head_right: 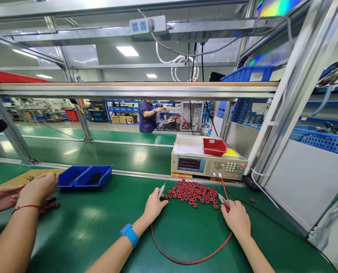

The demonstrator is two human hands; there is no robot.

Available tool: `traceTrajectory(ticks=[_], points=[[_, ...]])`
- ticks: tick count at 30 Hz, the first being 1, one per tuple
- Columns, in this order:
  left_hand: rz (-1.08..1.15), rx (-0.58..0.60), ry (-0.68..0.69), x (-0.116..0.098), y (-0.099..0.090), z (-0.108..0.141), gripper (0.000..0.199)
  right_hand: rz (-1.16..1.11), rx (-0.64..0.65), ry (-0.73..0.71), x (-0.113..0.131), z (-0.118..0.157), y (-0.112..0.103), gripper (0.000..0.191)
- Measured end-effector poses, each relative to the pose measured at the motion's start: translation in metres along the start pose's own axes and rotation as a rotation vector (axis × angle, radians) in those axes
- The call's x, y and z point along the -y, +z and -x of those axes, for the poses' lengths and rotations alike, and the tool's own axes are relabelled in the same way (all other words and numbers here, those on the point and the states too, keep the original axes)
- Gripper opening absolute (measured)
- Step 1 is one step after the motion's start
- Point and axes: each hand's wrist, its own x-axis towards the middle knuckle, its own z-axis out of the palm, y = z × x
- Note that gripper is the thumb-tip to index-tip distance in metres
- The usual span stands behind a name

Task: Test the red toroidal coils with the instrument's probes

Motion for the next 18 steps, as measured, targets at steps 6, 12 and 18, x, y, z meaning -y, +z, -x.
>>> traceTrajectory(ticks=[6,12,18], points=[[-0.068,0.026,0.003,0.002,0.004,-0.006,0.024,-0.028,0.004,0.034,0.002,-0.001,0.000,0.035],[0.027,0.152,0.079,0.003,-0.004,0.015,0.020,-0.114,-0.022,0.181,-0.007,-0.004,-0.022,0.038],[0.170,0.402,0.154,-0.006,-0.002,0.054,0.017,-0.988,-0.125,0.213,0.028,0.014,-0.056,0.038]])
